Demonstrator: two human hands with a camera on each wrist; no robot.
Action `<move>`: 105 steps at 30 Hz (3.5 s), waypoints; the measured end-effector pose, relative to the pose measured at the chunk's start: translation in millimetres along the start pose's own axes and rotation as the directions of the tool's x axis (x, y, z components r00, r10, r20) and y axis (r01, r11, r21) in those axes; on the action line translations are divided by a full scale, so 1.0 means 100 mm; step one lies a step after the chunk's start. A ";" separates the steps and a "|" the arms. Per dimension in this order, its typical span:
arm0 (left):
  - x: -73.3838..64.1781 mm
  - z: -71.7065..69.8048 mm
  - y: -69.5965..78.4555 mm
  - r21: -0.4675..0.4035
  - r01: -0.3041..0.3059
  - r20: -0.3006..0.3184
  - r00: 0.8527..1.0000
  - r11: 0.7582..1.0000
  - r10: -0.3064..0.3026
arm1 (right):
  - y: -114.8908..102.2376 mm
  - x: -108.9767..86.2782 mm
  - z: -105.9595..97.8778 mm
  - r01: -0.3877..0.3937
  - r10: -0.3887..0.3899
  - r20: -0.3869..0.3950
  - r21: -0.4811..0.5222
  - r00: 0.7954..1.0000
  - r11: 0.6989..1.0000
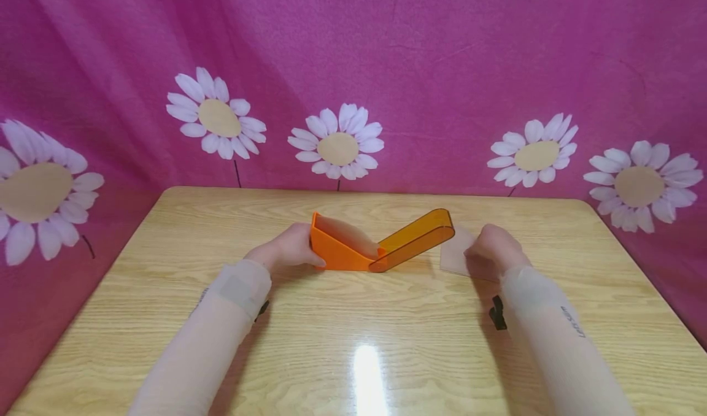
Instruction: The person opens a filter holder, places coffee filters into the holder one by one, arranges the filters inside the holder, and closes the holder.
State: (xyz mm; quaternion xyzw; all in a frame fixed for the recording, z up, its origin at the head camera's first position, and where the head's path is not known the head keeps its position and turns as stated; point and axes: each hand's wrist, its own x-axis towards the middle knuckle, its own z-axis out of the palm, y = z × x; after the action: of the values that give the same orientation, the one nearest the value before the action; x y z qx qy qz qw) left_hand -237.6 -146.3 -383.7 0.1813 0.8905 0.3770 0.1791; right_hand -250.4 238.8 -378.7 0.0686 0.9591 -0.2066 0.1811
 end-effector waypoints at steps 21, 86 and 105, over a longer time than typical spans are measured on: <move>0.01 -0.01 0.01 0.040 0.020 0.001 1.000 0.999 -0.020 | -0.01 0.02 0.03 -0.006 0.002 -0.100 -0.038 0.995 0.999; -0.01 0.02 0.02 0.027 0.017 0.000 1.000 0.999 -0.017 | -0.65 -0.70 -0.82 0.369 -0.299 -0.349 0.155 0.888 0.917; -0.03 0.02 0.04 0.052 0.013 -0.005 1.000 0.999 -0.013 | -1.14 -0.79 -0.58 0.496 -0.426 -0.321 0.177 0.846 0.850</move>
State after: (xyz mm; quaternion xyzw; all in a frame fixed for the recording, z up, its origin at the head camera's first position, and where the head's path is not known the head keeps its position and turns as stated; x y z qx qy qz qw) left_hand -233.4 -143.5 -381.6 0.1792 0.9016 0.3529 0.1748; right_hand -219.1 155.9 -257.6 -0.1156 0.9280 -0.3537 -0.0168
